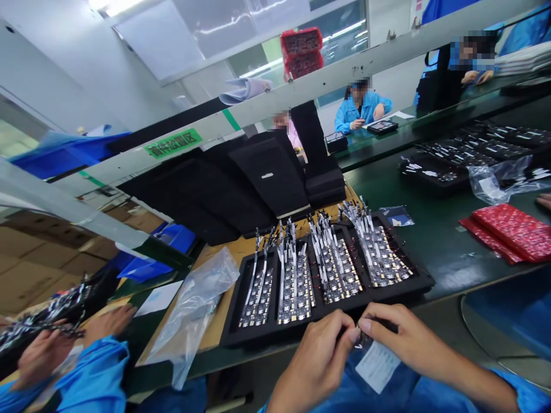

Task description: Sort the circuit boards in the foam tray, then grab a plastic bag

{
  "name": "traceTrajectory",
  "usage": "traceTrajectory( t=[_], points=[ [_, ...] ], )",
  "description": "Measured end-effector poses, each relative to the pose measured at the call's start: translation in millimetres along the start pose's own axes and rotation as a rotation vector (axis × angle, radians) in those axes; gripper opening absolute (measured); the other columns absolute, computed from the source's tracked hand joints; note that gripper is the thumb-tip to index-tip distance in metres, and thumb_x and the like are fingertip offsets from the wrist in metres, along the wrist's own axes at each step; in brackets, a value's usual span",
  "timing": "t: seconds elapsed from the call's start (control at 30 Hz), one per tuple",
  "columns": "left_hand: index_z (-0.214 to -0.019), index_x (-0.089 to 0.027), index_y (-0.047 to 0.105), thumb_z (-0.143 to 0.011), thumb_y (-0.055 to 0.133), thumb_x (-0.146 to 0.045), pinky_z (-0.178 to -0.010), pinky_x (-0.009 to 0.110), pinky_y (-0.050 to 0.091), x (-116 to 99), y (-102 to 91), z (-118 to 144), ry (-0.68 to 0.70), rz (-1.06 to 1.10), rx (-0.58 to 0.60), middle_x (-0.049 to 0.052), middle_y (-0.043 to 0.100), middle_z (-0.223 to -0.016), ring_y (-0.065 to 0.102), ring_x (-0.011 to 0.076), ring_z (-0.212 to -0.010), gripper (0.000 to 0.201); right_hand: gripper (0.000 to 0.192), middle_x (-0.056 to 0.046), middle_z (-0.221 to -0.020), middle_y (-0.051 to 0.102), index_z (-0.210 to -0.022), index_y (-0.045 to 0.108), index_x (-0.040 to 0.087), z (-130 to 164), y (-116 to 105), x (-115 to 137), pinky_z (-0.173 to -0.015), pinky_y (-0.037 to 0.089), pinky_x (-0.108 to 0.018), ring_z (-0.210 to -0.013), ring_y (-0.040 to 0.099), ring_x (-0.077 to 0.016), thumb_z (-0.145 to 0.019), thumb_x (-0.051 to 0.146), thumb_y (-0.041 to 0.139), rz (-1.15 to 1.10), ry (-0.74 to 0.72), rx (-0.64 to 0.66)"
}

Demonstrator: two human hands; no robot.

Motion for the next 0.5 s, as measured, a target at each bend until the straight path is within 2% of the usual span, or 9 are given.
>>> traceTrajectory(
  t=[0.17, 0.33, 0.43, 0.5],
  points=[
    [-0.088, -0.027, 0.055, -0.096, 0.052, -0.024, -0.060, 0.027, 0.043, 5.6, 2.3, 4.0, -0.040, -0.017, -0.056, 0.000, 0.065, -0.073, 0.063, 0.0209, -0.060, 0.009, 0.013, 0.008, -0.085, 0.082, -0.090, 0.078, 0.038, 2.5, -4.5, 8.0, -0.073, 0.057, -0.029, -0.079, 0.076, -0.0237, -0.093, 0.039, 0.066, -0.021, -0.029, -0.012],
    [-0.076, -0.026, 0.056, -0.095, 0.054, -0.026, -0.052, 0.027, 0.042, 22.1, 3.9, 7.1, -0.074, 0.091, -0.099, -0.002, 0.063, -0.063, 0.061, 0.0203, -0.052, 0.018, 0.026, 0.006, -0.062, 0.075, -0.071, 0.075, 0.029, 3.7, -10.6, 0.4, -0.054, 0.049, -0.025, -0.059, 0.069, -0.0207, -0.088, 0.047, 0.069, -0.013, 0.024, -0.124],
    [-0.066, -0.026, 0.058, -0.091, 0.059, -0.029, -0.051, 0.027, 0.043, 26.3, 5.9, 10.5, -0.090, 0.154, -0.070, -0.002, 0.061, -0.057, 0.060, 0.0215, -0.051, 0.025, 0.028, 0.007, -0.061, 0.073, -0.071, 0.075, 0.027, 4.7, -9.2, 2.0, -0.052, 0.048, -0.023, -0.058, 0.067, -0.0192, -0.090, 0.048, 0.068, -0.029, 0.041, -0.099],
    [-0.067, -0.026, 0.061, -0.090, 0.062, -0.028, -0.052, 0.028, 0.045, 25.2, 4.2, 13.4, -0.077, 0.180, -0.089, -0.001, 0.063, -0.059, 0.062, 0.0223, -0.052, 0.023, 0.025, 0.007, -0.068, 0.075, -0.077, 0.075, 0.028, 5.4, -7.2, 5.4, -0.057, 0.051, -0.022, -0.065, 0.069, -0.0196, -0.093, 0.045, 0.065, -0.049, 0.038, -0.051]
  ],
)
Point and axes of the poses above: each hand's wrist, its own z-axis away from the middle knuckle, its own y-axis out of the palm, x = y × z, the point moved 8 cm from there along -z, towards the middle knuckle
